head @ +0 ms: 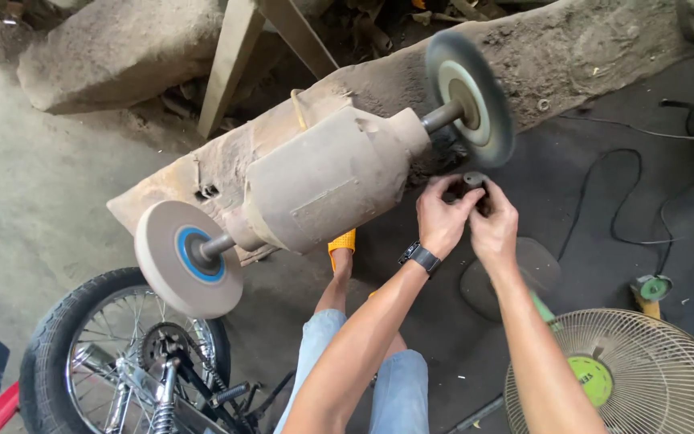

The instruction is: The person cleans a metal part with a cloth, then uses pliers to remove a small cylindrical component from a larger assembly. They walk to a grinding machine and grind the small component against the spinning wheel. Finally, they use a screwdriver to work on the component before returning to the workbench.

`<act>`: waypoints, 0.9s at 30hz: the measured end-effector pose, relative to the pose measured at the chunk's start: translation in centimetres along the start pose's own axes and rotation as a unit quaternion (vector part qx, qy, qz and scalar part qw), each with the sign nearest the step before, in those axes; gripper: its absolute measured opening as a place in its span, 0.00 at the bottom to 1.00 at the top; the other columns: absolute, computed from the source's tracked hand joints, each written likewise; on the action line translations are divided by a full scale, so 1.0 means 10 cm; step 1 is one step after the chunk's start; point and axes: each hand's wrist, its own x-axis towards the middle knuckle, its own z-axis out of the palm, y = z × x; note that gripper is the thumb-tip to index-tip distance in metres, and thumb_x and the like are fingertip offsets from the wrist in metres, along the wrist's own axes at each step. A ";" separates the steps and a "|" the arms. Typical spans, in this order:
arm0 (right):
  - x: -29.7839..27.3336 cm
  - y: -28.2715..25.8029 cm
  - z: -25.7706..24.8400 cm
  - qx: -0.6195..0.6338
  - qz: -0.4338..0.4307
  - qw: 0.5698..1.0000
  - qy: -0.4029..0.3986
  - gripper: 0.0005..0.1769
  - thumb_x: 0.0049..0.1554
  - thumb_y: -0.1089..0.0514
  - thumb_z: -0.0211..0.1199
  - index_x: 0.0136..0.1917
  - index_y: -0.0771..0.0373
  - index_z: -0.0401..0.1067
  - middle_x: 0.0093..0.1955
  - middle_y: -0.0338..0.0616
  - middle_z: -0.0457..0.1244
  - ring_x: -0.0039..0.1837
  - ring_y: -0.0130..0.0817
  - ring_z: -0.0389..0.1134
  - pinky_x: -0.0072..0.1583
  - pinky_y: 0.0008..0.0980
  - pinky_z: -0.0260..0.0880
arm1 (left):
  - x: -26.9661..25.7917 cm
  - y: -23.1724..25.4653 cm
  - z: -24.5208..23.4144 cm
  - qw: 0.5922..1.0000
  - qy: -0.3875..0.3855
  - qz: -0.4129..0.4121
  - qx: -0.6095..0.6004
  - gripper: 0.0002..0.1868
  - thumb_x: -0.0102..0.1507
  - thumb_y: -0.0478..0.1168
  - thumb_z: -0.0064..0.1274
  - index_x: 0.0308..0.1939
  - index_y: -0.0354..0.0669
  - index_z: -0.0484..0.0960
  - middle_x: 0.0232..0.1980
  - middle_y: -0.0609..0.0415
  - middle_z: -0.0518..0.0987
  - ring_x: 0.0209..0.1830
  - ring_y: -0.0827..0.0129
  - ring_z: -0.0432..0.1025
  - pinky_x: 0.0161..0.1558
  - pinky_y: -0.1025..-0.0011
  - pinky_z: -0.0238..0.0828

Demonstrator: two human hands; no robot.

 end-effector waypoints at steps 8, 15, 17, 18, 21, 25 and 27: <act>0.25 -0.20 -0.06 -0.016 -0.002 0.998 0.063 0.16 0.58 0.72 0.63 0.59 0.69 0.77 0.47 0.61 0.70 0.52 0.46 0.73 0.51 0.43 0.74 | 0.20 -0.13 0.34 0.999 -0.003 -0.045 -0.004 0.19 0.54 0.48 0.68 0.45 0.43 0.87 0.43 0.48 0.84 0.49 0.55 0.79 0.49 0.62 0.79; 0.24 -0.16 0.00 -0.035 -0.052 0.997 0.038 0.17 0.57 0.73 0.62 0.59 0.66 0.79 0.49 0.57 0.71 0.56 0.47 0.73 0.55 0.43 0.74 | 0.13 -0.38 0.37 0.989 0.054 -0.075 -0.112 0.19 0.54 0.45 0.70 0.46 0.43 0.88 0.43 0.49 0.85 0.47 0.64 0.80 0.47 0.69 0.78; 0.09 -0.19 -0.02 -0.032 -0.067 0.997 0.004 0.21 0.53 0.74 0.61 0.60 0.69 0.78 0.52 0.61 0.70 0.59 0.54 0.71 0.59 0.47 0.72 | -0.05 -0.21 0.11 0.992 0.053 -0.047 -0.102 0.19 0.55 0.44 0.69 0.48 0.40 0.87 0.44 0.44 0.85 0.49 0.61 0.80 0.47 0.67 0.78; 0.02 -0.21 -0.03 -0.033 -0.086 0.995 -0.030 0.26 0.49 0.76 0.59 0.62 0.72 0.76 0.55 0.65 0.69 0.62 0.60 0.69 0.63 0.52 0.70 | -0.15 -0.10 -0.01 0.994 0.052 -0.020 -0.097 0.20 0.57 0.42 0.69 0.49 0.36 0.86 0.45 0.40 0.85 0.50 0.58 0.79 0.48 0.65 0.79; -0.52 -0.12 0.14 0.069 0.038 0.994 -0.078 0.41 0.47 0.76 0.60 0.75 0.79 0.60 0.61 0.74 0.65 0.66 0.61 0.65 0.67 0.55 0.66 | -0.56 0.19 -0.36 0.997 0.050 0.055 -0.021 0.20 0.62 0.42 0.62 0.55 0.37 0.79 0.45 0.38 0.82 0.47 0.52 0.80 0.47 0.58 0.77; -0.92 -0.19 0.99 0.134 0.095 0.980 -0.110 0.33 0.50 0.72 0.60 0.70 0.76 0.64 0.57 0.67 0.67 0.59 0.54 0.67 0.60 0.49 0.67 | -1.11 0.51 -0.71 0.996 -0.003 0.087 -0.011 0.19 0.67 0.41 0.57 0.59 0.37 0.75 0.45 0.40 0.81 0.47 0.55 0.78 0.48 0.58 0.76; -1.00 -0.37 1.63 0.207 0.157 0.949 -0.181 0.22 0.54 0.66 0.61 0.63 0.72 0.70 0.51 0.56 0.69 0.49 0.44 0.68 0.50 0.41 0.68 | -1.35 0.67 -0.91 0.997 -0.020 0.079 0.008 0.18 0.71 0.43 0.48 0.61 0.36 0.77 0.38 0.42 0.79 0.41 0.63 0.75 0.44 0.60 0.76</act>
